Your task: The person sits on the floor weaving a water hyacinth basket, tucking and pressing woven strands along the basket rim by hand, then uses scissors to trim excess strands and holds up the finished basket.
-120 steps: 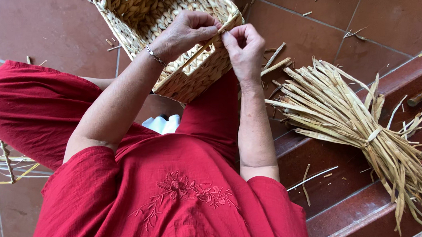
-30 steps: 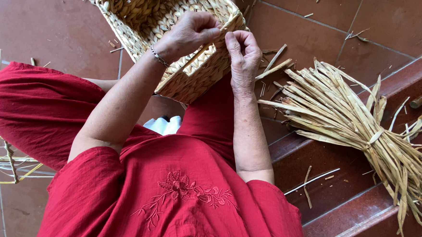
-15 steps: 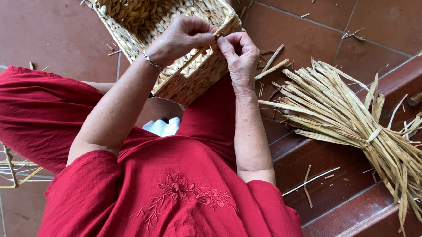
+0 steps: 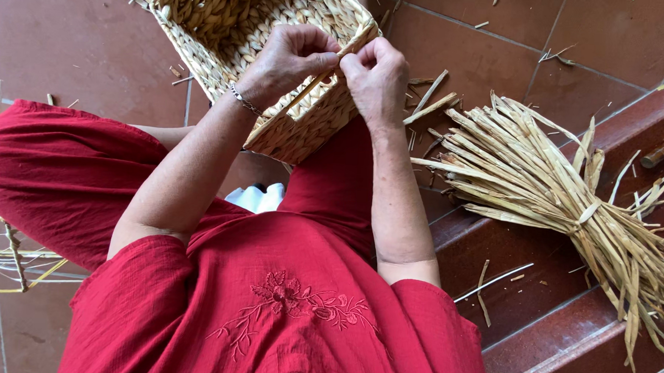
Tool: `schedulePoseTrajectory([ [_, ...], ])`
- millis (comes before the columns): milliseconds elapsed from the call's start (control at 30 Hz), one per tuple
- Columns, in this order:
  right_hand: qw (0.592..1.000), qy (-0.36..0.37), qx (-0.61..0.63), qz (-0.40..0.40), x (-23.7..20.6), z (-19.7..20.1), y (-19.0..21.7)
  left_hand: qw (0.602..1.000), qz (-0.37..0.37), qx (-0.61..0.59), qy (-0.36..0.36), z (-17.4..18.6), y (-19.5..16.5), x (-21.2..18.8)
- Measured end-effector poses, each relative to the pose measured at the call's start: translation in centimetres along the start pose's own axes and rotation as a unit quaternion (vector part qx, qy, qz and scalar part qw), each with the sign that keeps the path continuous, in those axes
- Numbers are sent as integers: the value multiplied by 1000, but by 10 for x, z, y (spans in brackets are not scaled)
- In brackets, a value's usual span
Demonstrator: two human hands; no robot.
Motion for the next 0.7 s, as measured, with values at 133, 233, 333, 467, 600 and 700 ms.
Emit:
schedulePoseTrajectory([
  [133,992,27,110,58,-12,8,2,1000,24,15,4,0,-4,2],
  [233,972,79,223,12,-17,11,-2,998,44,-46,-23,1,-5,3],
  [333,970,68,234,-4,-14,10,-2,995,46,-90,1,1,-5,6],
  [467,967,46,252,-10,-9,7,2,995,66,-78,-2,4,2,10],
  [600,971,70,230,-2,-5,11,6,995,64,-62,-49,2,11,12],
  [700,960,109,256,-36,-7,17,6,995,34,-58,-80,-2,14,8],
])
Point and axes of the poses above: each hand's wrist, its own x-axis towards the middle knuckle, its own z-axis out of the back of the hand, y = z × x, the point moved 4 cm from there along x, towards the middle knuckle, and after that the axes turned 2 degrees about y, right-handed, at the moved point
